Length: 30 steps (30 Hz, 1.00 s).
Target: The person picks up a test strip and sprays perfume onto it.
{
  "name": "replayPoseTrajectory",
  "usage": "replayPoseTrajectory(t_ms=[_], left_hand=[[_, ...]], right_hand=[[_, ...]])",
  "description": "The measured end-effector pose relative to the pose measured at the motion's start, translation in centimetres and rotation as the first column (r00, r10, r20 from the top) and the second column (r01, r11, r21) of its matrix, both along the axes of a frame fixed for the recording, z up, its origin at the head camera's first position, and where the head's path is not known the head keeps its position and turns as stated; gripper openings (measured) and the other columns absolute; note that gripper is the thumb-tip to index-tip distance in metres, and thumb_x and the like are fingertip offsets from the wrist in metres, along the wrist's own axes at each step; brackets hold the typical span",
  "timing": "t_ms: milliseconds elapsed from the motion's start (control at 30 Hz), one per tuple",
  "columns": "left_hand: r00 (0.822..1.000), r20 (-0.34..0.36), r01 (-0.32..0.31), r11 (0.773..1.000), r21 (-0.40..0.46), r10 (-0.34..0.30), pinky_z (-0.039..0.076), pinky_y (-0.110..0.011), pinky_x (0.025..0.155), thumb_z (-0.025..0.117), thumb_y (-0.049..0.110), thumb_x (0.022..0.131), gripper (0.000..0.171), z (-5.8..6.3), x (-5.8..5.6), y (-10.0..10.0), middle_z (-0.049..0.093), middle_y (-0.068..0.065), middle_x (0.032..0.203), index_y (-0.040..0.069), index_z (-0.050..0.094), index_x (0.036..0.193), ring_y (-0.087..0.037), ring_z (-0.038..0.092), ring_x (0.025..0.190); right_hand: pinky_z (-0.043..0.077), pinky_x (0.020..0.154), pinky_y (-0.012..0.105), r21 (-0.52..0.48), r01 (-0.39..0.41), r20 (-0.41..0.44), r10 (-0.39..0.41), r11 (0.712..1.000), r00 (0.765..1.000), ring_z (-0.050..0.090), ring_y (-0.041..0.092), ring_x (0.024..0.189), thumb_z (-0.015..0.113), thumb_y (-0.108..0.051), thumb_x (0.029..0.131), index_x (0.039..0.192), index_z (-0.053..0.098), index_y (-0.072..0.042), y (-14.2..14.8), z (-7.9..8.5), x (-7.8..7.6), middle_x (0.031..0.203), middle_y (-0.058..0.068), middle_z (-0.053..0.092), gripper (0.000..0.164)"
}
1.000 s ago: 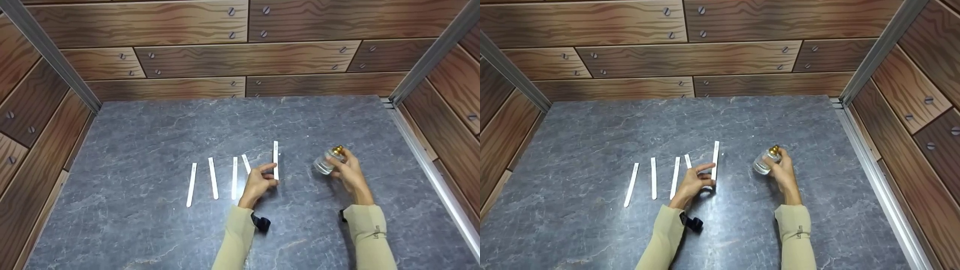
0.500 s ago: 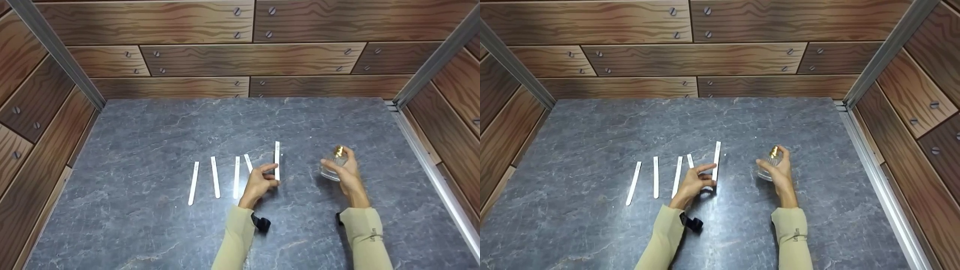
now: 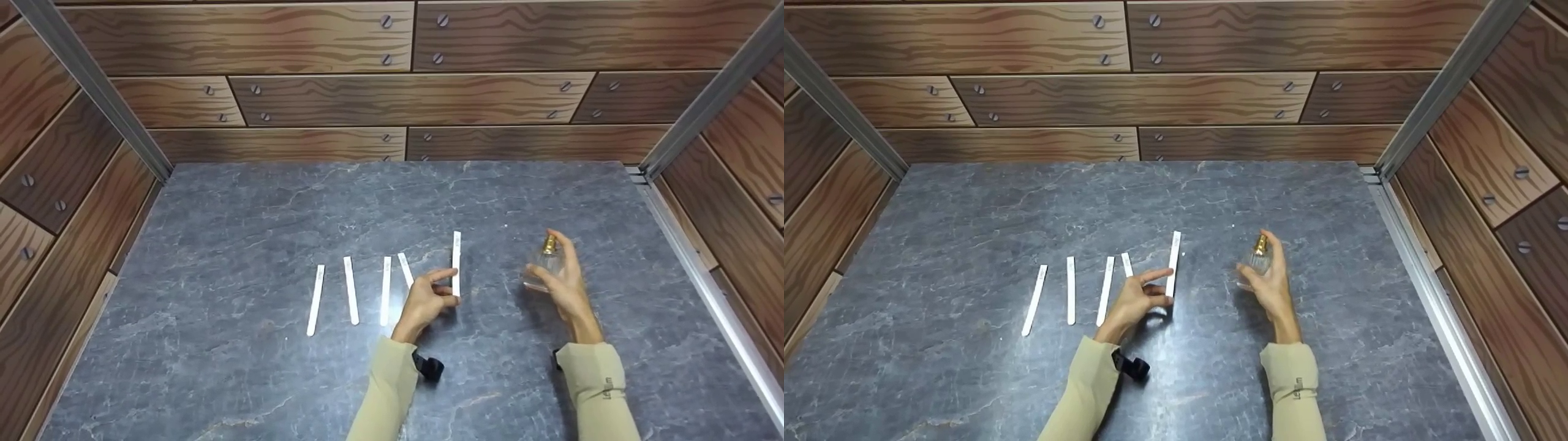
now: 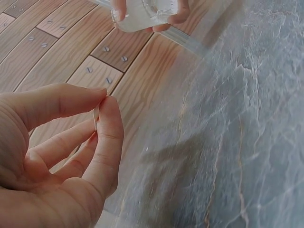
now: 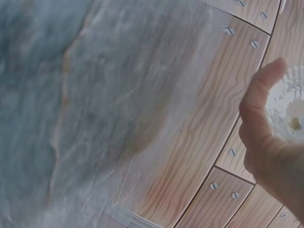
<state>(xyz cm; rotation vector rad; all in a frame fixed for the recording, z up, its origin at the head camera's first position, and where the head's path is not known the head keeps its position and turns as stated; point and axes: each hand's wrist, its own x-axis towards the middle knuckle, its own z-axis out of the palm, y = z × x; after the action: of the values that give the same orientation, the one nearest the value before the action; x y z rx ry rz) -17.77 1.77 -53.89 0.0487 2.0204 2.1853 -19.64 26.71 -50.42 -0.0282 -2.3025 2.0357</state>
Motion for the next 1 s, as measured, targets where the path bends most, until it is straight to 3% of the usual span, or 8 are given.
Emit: replayPoseTrajectory(t_ms=[233,333,467,567,667,800,867,1000], left_hand=[[0.999,-0.032,-0.001,1.0,-0.02,0.0,0.055,-0.023,0.066,0.071,-0.02,0.072,0.054,0.1,0.4,-0.1,0.061,-0.017,0.131,-0.009,0.067,0.125,-0.016,0.065,0.084],[0.999,-0.04,0.007,1.0,-0.024,-0.008,0.055,-0.022,0.066,0.071,-0.02,0.072,0.054,0.2,0.3,0.0,0.061,-0.018,0.131,-0.009,0.067,0.125,-0.016,0.065,0.083],[0.999,-0.046,0.006,0.999,-0.033,-0.008,0.054,-0.021,0.066,0.07,-0.02,0.072,0.054,0.3,0.1,0.0,0.061,-0.018,0.131,-0.01,0.067,0.125,-0.016,0.065,0.083],[0.999,-0.051,0.005,0.999,-0.038,-0.007,0.054,-0.021,0.066,0.07,-0.021,0.072,0.055,0.4,0.0,-0.1,0.062,-0.017,0.13,-0.01,0.066,0.125,-0.016,0.065,0.083],[0.998,-0.07,0.002,0.998,-0.056,-0.006,0.054,-0.021,0.065,0.07,-0.021,0.071,0.055,0.7,0.0,0.0,0.063,-0.017,0.129,-0.009,0.067,0.125,-0.016,0.065,0.082],[0.994,-0.106,-0.002,0.992,-0.125,-0.011,0.054,-0.02,0.065,0.069,-0.02,0.07,0.056,0.9,0.2,0.1,0.064,-0.016,0.128,-0.008,0.068,0.125,-0.014,0.066,0.082],[0.993,-0.114,0.0,0.987,-0.159,-0.018,0.054,-0.02,0.065,0.068,-0.02,0.07,0.056,1.0,0.4,0.2,0.064,-0.015,0.129,-0.007,0.068,0.125,-0.013,0.066,0.081],[0.992,-0.123,0.01,0.976,-0.217,-0.038,0.054,-0.02,0.065,0.067,-0.02,0.071,0.056,1.3,0.6,0.3,0.064,-0.012,0.129,-0.006,0.068,0.125,-0.009,0.064,0.082]], right_hand=[[0.04,0.097,0.017,0.077,-0.011,-0.04,0.014,0.997,0.999,0.034,0.031,0.14,0.068,0.003,0.093,0.159,0.026,-0.003,-0.5,-0.2,0.2,0.162,0.017,0.025,0.077],[0.048,0.091,0.018,0.096,0.013,-0.061,-0.007,0.995,0.998,0.046,0.021,0.13,0.068,0.002,0.094,0.157,0.03,-0.003,-0.7,-0.2,0.1,0.16,0.017,0.028,0.073],[0.059,0.066,0.024,0.094,0.045,-0.094,-0.036,0.995,0.995,0.06,0.012,0.1,0.069,0.003,0.093,0.153,0.035,-0.003,-1.2,0.0,0.0,0.152,0.02,0.035,0.069],[0.058,0.061,0.023,0.147,0.07,-0.137,-0.05,0.987,0.989,0.061,0.024,0.105,0.074,0.005,0.088,0.15,0.039,-0.001,-1.4,0.1,0.0,0.148,0.022,0.041,0.072],[0.054,0.069,0.017,0.261,0.103,-0.191,-0.053,0.96,0.98,0.055,0.037,0.118,0.08,0.006,0.082,0.146,0.044,0.0,-1.7,0.1,0.0,0.144,0.026,0.049,0.074],[0.049,0.07,0.013,0.364,0.135,-0.262,-0.038,0.922,0.964,0.061,0.045,0.11,0.079,0.009,0.078,0.144,0.048,0.001,-2.3,-0.1,-0.1,0.138,0.032,0.054,0.073],[0.055,0.067,0.023,0.396,0.156,-0.298,-0.035,0.905,0.954,0.065,0.045,0.099,0.078,0.011,0.077,0.142,0.049,0.001,-2.5,-0.4,-0.2,0.133,0.034,0.057,0.072],[0.051,0.087,0.051,0.419,0.191,-0.367,-0.027,0.888,0.93,0.061,0.046,0.104,0.078,0.012,0.072,0.136,0.053,0.003,-2.8,-0.9,-0.4,0.123,0.033,0.062,0.069]])
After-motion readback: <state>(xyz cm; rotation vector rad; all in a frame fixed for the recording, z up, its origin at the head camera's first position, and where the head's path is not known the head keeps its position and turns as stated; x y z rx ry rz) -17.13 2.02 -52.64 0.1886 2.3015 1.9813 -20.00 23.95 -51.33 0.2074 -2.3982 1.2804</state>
